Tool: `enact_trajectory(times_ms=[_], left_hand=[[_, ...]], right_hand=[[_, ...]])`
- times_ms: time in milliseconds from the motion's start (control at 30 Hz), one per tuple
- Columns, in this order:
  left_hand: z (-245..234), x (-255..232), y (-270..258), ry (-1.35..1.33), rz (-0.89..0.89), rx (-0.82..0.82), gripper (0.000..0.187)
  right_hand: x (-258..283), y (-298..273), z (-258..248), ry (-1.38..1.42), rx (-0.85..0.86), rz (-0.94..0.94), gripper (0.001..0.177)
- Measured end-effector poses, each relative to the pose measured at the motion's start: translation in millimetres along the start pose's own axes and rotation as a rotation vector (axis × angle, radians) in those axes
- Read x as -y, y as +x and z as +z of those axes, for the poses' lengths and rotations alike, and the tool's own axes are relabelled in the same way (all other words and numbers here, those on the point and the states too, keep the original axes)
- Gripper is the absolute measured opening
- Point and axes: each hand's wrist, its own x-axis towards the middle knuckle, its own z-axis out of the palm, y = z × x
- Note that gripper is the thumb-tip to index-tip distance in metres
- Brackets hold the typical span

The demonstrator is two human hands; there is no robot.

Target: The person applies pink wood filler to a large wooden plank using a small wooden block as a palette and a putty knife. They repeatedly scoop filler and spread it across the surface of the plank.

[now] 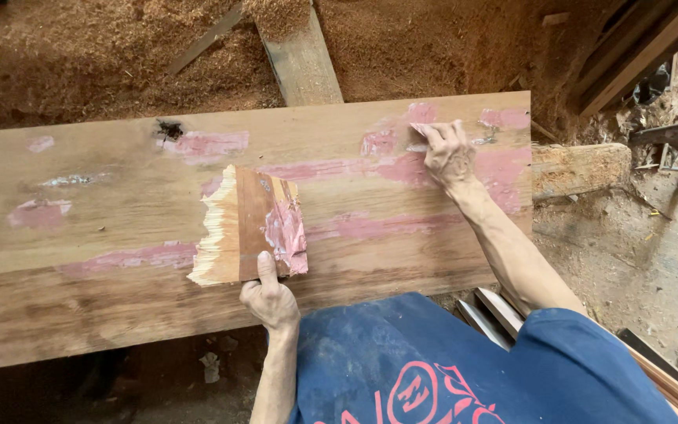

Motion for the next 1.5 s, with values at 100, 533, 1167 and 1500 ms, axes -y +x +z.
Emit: enact_trajectory(times_ms=[100,533,1167,1500], left_hand=[[-2.7,9.5,-0.1,0.18,-0.047,-0.034,0.067],[-16.9,14.4,-0.1,0.093,-0.063,-0.029,0.066],[-22.6,21.3,10.8,0.136,-0.101,-0.045,0.064],[-31.0,12.6,21.1,0.014,-0.127,0.004,0.062]], right_hand=[[18.4,-8.2,-8.0,0.085,0.022,0.002,0.027],[105.1,4.5,-20.8,0.098,0.067,0.011,0.023],[99.1,-5.2,-5.6,-0.034,-0.032,-0.079,0.04],[59.3,16.3,30.7,-0.105,-0.067,0.3,0.02]])
